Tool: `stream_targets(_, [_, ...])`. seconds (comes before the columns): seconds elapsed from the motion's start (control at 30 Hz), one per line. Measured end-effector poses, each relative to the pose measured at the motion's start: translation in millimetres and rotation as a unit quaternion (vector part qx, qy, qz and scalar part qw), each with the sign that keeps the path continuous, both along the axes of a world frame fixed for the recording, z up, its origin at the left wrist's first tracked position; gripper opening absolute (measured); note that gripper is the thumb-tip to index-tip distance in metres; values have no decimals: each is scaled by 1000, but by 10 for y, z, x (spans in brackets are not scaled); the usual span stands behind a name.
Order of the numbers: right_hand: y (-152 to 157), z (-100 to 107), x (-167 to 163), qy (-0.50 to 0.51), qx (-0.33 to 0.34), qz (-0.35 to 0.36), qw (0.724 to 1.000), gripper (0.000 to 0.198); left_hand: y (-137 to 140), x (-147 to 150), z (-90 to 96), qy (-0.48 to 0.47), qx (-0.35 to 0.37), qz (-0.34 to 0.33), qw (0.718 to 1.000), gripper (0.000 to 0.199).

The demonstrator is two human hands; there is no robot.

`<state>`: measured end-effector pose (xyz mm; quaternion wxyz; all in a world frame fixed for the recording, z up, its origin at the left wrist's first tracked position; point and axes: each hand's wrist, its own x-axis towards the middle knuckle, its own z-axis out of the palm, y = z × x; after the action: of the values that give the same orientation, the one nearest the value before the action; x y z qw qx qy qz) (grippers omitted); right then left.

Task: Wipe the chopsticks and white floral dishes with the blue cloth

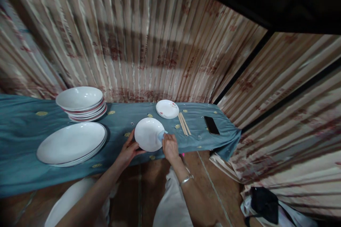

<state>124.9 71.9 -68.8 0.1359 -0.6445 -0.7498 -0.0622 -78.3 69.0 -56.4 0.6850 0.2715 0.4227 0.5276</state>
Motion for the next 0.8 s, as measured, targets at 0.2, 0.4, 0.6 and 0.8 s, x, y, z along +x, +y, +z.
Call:
stream_targets(0.2, [-331, 32, -179, 15, 16, 11, 1000, 30, -12, -6, 11, -11, 3, -3, 1000, 95])
stream_targets(0.4, [-339, 170, -450, 80, -69, 83, 991, 23, -7, -14, -16, 1, 6, -2, 1000, 92])
stream_targets(0.6, [-90, 191, -694, 102, -48, 164, 980, 35, 10, -37, -46, -14, 18, -12, 1000, 91])
stream_targets(0.8, [296, 106, -848, 65, -6, 184, 981, 45, 35, -54, -106, 1, 26, -19, 999, 90])
